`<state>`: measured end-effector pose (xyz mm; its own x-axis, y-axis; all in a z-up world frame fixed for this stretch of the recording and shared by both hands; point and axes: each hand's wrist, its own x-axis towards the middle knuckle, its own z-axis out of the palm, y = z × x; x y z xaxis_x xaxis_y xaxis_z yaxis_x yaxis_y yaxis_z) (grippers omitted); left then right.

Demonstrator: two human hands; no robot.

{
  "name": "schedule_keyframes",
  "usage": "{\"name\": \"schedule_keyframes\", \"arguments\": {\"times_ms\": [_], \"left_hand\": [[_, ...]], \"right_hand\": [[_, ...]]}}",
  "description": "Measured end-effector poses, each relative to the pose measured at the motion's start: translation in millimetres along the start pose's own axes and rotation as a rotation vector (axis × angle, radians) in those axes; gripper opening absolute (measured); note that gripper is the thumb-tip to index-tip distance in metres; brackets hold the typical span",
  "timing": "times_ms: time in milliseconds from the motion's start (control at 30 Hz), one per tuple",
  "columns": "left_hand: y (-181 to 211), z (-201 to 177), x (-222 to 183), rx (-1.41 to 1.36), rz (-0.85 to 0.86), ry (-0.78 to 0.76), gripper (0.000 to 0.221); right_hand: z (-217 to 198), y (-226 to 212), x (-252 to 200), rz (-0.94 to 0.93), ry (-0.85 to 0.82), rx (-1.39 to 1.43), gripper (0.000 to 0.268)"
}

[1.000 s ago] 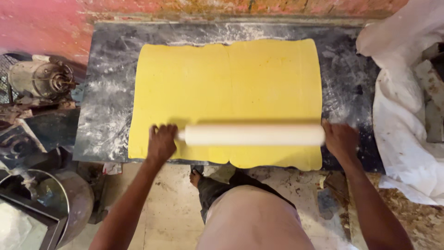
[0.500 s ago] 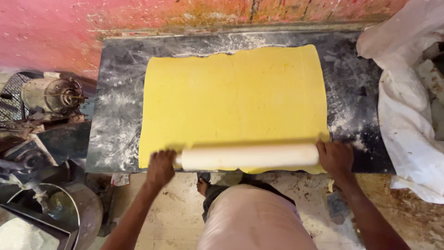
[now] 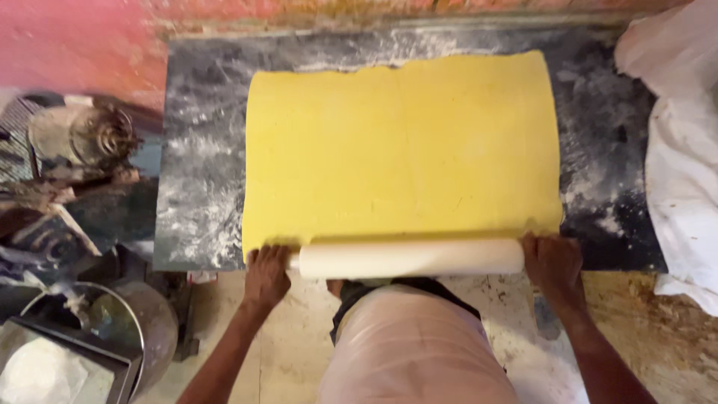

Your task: The person rolls out a large sheet of yellow dough using a white rolling pin on a floured workbench. They repeatedly push the rolling pin across the surface and occasionally move the dough by hand.

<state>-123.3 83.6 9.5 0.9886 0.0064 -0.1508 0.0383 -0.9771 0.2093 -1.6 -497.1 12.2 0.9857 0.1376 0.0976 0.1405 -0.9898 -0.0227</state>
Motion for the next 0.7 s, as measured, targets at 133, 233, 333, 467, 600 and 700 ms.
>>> {"name": "schedule_keyframes", "arguments": {"times_ms": [133,233,333,467,600,700], "left_hand": [[-15,6,65,0.105,0.149,0.271,0.036],[-21,3,141,0.056,0.094,0.301,0.032],[-33,-7,213,0.033,0.139,0.428,0.044],[-54,-21,325,0.016,0.200,0.506,0.040],[-72,-27,438,0.086,0.256,0.600,0.058],[-79,-30,471,0.060,0.165,0.510,0.066]], "right_hand": [[44,27,38,-0.028,0.137,0.003,0.054],[84,43,104,-0.198,0.500,-0.034,0.042],[116,59,176,-0.164,0.359,-0.131,0.038],[150,75,293,-0.226,0.259,0.787,0.023],[174,94,386,-0.057,0.123,0.113,0.031],[169,98,413,-0.414,0.293,-0.206,0.028]]}}
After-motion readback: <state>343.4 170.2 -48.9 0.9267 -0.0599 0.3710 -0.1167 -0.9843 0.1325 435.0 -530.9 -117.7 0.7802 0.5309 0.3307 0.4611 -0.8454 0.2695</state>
